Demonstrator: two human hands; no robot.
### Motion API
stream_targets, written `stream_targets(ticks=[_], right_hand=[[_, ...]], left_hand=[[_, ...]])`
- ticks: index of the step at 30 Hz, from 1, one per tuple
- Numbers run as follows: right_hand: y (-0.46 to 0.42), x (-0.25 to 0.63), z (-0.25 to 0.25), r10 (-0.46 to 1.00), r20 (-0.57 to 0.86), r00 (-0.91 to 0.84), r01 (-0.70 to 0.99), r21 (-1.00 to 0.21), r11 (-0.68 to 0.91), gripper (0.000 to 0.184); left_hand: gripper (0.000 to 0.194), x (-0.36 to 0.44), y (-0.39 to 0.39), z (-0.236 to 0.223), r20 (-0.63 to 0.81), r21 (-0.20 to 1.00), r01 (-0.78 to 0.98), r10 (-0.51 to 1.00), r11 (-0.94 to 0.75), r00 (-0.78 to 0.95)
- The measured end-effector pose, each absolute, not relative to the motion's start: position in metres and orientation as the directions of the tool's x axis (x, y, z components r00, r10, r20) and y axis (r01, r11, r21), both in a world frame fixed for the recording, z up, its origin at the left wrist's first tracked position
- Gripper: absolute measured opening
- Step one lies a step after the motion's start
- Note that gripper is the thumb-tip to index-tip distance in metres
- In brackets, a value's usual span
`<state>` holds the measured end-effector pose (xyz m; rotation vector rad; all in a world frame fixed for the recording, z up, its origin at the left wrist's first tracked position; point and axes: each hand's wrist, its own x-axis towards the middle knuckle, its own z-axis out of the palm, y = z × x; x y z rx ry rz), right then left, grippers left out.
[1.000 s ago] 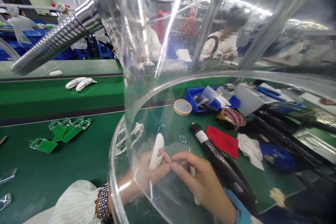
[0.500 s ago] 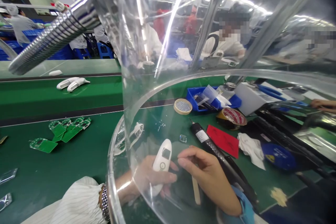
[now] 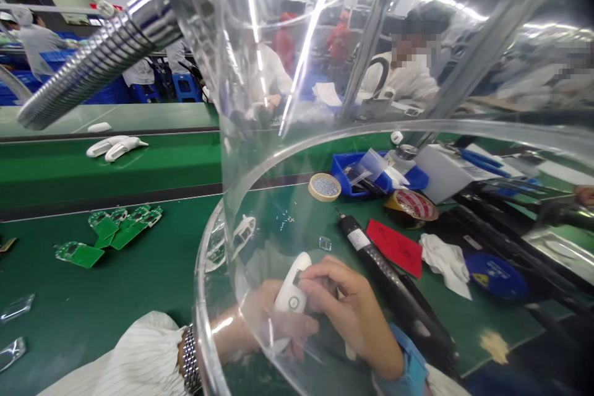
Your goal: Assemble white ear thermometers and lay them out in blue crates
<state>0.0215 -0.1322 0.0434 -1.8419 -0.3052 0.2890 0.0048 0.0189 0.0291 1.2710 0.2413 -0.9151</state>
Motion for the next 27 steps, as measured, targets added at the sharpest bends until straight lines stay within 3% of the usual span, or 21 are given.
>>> stream_targets(ticks=[6,21,27], right_hand=[[-0.131,0.019,0.047,0.332,-0.071,0.94,0.018,-0.966,-0.259,0.013],[-0.131,0.019,0.046,0.34,-0.011,0.94,0.112,-0.934,-0.339,0.016],[-0.131,0.019,0.041,0.334,-0.006,0.943,0.094,-0.955,-0.282,0.014]], left_hand=[[0.053,0.005,0.015,0.03,-0.656,0.67,0.741,-0.44,0.035,0.614],[0.053,0.004,0.018,0.025,-0.61,0.688,0.724,-0.496,0.055,0.617],[0.055,0.005,0.016,0.033,-0.656,0.659,0.751,-0.463,0.034,0.596]])
